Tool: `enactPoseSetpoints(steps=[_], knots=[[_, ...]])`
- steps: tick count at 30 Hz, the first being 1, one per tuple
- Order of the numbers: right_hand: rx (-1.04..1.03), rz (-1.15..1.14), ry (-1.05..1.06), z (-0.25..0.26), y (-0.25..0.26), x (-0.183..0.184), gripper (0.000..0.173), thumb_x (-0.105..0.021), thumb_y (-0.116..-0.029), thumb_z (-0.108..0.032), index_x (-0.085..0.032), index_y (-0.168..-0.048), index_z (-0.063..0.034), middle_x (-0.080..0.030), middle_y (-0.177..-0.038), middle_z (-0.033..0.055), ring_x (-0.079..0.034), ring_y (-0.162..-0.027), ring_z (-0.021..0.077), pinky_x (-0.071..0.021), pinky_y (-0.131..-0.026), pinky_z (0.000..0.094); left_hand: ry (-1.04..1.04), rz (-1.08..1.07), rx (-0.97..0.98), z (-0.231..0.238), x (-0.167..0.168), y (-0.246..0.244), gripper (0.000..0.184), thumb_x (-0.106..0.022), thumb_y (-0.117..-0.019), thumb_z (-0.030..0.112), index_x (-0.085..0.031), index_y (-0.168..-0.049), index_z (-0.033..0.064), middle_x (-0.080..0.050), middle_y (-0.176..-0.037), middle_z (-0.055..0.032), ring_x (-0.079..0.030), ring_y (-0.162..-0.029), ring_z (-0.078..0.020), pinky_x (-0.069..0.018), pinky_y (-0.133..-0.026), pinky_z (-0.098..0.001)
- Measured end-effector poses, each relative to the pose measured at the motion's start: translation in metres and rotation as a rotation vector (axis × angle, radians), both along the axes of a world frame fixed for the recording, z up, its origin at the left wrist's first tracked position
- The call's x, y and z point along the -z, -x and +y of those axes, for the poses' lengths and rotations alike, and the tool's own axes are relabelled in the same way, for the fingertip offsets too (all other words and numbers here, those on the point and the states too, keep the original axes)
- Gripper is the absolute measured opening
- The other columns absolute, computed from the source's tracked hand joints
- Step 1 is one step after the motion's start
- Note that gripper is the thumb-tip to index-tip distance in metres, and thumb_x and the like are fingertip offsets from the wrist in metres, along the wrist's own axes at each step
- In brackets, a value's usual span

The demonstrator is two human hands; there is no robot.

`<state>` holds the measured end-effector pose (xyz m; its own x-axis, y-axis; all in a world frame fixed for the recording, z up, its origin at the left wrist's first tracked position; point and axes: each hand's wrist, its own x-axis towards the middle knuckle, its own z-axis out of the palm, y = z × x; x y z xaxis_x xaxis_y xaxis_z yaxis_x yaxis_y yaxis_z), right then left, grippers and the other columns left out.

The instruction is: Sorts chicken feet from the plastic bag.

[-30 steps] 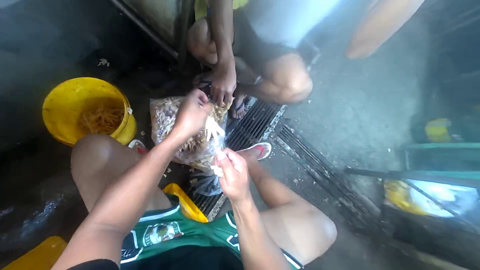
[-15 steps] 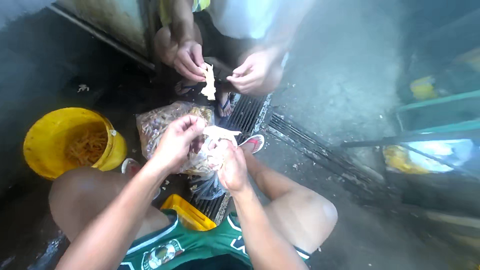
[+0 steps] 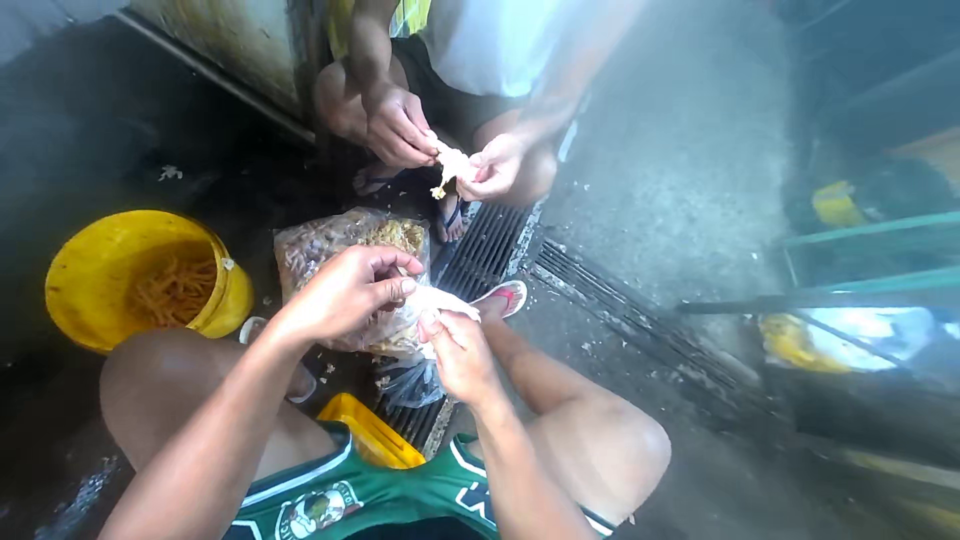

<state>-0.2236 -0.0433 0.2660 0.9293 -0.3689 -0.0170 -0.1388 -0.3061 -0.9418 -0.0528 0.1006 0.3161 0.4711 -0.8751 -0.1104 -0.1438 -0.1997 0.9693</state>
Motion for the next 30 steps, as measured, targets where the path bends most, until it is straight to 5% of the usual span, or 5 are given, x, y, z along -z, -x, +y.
enactPoseSetpoints(steps=[6, 12, 17, 25, 30], knots=[[0.035, -0.275, -0.502, -0.006, -0.003, 0.005, 0.037, -0.044, -0.1088, -0.023, -0.063, -0.08, -0.0098, -0.057, -0.07, -0.0027, -0.053, -0.061, 0.0064, -0.0479, -0.058, 0.0256, 0.296, 0.724, 0.022, -0.022, 0.025, 0.013, 0.02, -0.051, -0.1053, 0.011, -0.068, -0.111, 0.001, -0.063, -0.079, -0.0091, -0.062, -0.066, -0.0145, -0.0576, -0.066, -0.0302], [0.154, -0.204, -0.797, -0.025, -0.008, 0.014, 0.035, -0.041, -0.1063, -0.018, -0.062, -0.081, -0.0074, -0.056, -0.065, -0.0003, -0.05, -0.051, 0.007, -0.0439, -0.047, 0.0231, 0.301, 0.887, 0.015, -0.022, 0.029, 0.016, 0.019, -0.046, -0.107, 0.012, -0.064, -0.106, 0.005, -0.058, -0.076, -0.0044, -0.058, -0.065, -0.0117, -0.0547, -0.064, -0.0274], [0.22, -0.249, -0.901, -0.051, 0.006, 0.027, 0.045, -0.034, -0.1109, -0.032, -0.062, -0.082, -0.012, -0.057, -0.065, -0.0014, -0.051, -0.049, 0.0065, -0.0441, -0.045, 0.0214, 0.313, 0.737, -0.182, -0.004, 0.005, 0.001, 0.022, -0.044, -0.1068, 0.013, -0.065, -0.103, 0.005, -0.059, -0.074, -0.006, -0.059, -0.061, -0.0126, -0.0555, -0.059, -0.0272], [-0.09, -0.341, -0.542, -0.019, -0.017, 0.009, 0.041, -0.04, -0.1103, -0.031, -0.062, -0.12, 0.0024, -0.07, -0.094, 0.0121, -0.068, -0.078, 0.019, -0.0594, -0.067, 0.0353, 0.28, 0.812, -0.071, -0.025, 0.027, 0.022, 0.024, -0.04, -0.1095, 0.016, -0.055, -0.127, 0.0094, -0.06, -0.077, -0.0085, -0.06, -0.062, -0.015, -0.0552, -0.059, -0.0294], [0.059, -0.215, -0.175, -0.016, -0.016, 0.004, 0.028, -0.058, -0.1054, -0.027, -0.07, -0.098, -0.0021, -0.066, -0.078, 0.0004, -0.064, -0.068, 0.0071, -0.0579, -0.065, 0.0267, -0.179, -0.036, 0.076, -0.025, 0.024, 0.029, 0.049, -0.042, -0.1106, 0.043, -0.043, -0.156, 0.0228, -0.072, -0.091, -0.0031, -0.07, -0.073, -0.0127, -0.0627, -0.07, -0.0358]])
